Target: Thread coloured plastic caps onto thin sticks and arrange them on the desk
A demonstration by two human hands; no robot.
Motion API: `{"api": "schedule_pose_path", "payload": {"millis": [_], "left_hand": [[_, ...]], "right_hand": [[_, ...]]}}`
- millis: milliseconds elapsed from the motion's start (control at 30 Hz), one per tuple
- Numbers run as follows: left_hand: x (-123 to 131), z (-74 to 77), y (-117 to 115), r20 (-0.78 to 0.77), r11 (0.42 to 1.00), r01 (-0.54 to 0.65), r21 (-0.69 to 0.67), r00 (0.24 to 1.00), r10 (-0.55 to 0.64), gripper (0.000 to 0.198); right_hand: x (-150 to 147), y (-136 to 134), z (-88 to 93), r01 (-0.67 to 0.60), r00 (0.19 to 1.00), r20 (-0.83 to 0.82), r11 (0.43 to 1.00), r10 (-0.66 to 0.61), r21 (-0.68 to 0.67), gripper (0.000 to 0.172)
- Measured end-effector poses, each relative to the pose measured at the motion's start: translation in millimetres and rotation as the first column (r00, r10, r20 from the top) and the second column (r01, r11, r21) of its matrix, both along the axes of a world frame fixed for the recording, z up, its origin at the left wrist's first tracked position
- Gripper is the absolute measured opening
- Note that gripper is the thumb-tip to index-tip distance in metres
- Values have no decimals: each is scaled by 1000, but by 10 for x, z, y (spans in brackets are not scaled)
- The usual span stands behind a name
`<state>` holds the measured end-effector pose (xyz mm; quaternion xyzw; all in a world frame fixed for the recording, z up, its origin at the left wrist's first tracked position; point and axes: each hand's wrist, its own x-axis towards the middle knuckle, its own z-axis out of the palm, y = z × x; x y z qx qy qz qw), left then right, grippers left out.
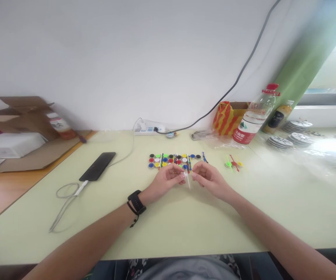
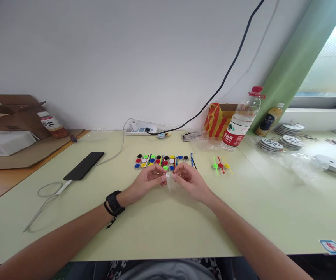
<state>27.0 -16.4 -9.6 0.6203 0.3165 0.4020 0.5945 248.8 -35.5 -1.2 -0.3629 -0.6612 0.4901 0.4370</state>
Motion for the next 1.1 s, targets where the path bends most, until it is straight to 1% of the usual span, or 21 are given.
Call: {"api": "schedule_pose_path", "payload": {"millis": [167, 233, 300, 367, 500, 533, 567, 600, 633, 667, 700, 767, 800, 833, 867, 967, 1033, 1100], "left_hand": [[8, 20, -25, -4, 998, 47, -35, 999, -48, 28], [10, 23, -26, -1, 998, 48, -34, 999, -48, 28], [10, 25, -23, 3, 999, 41, -31, 999, -41, 28], [7, 24, -19, 6, 999, 31, -25, 999, -31, 28], [3, 26, -17, 0, 1000, 21, -20, 1000, -21, 29], [3, 27, -19, -1, 1000, 23, -20, 1000, -23, 30], [4, 27, -20, 1, 1000, 24, -19, 1000, -24, 30], [4, 26, -22, 1, 1000, 24, -19, 1000, -24, 30], [4, 23, -22, 0, 1000, 23, -15, 1000, -23, 31], [3, 18, -22, -2, 1000, 18, -9, 1000, -18, 31], [3, 12, -20, -4, 1000, 10, -3, 1000, -10, 31], [0, 2, -17, -6, 1000, -5, 8, 1000, 5, 30], [-1, -1, -15, -6, 1000, -7, 9, 1000, 7, 30], [-2, 0, -14, -4, 1000, -8, 8, 1000, 8, 29], [-2, 4, -14, -1, 1000, -4, 5, 1000, 4, 29], [4, 27, -24, 5, 1000, 12, -3, 1000, -12, 30], [9, 38, -33, -1, 1000, 21, -14, 1000, -21, 31], [13, 38, -40, -9, 999, 30, -21, 999, -30, 31]], "right_hand": [[-29, -4, -40, 0, 986, 165, 997, -12, 75, 29], [-18, -7, -41, -10, 980, 198, 995, -9, 98, 27], [-1, -9, -44, -7, 979, 205, 993, -18, 122, 29], [13, -13, -57, 11, 979, 201, 987, -43, 159, 38], [15, -30, -106, 62, 980, 172, 971, -103, 230, 69], [14, -33, -115, 70, 981, 162, 968, -111, 241, 74], [15, -34, -120, 84, 981, 150, 964, -124, 252, 74], [20, -33, -120, 93, 981, 144, 961, -134, 259, 68], [31, -29, -113, 84, 981, 151, 964, -125, 253, 52], [45, -23, -101, 48, 982, 169, 972, -88, 230, 32], [61, -15, -85, -6, 982, 188, 982, -30, 191, 25], [92, 1, -49, -118, 975, 198, 989, 98, 94, 50], [102, 7, -32, -143, 974, 187, 988, 130, 60, 54], [105, 11, -18, -132, 978, 169, 990, 123, 43, 55], [102, 12, -6, -98, 985, 150, 994, 91, 39, 52], [62, 2, 13, -28, 995, 96, 999, 25, 34, 35], [26, -10, 15, -23, 997, 71, 999, 21, 37, 30], [-4, -21, 11, -33, 996, 88, 998, 28, 50, 27]]}}
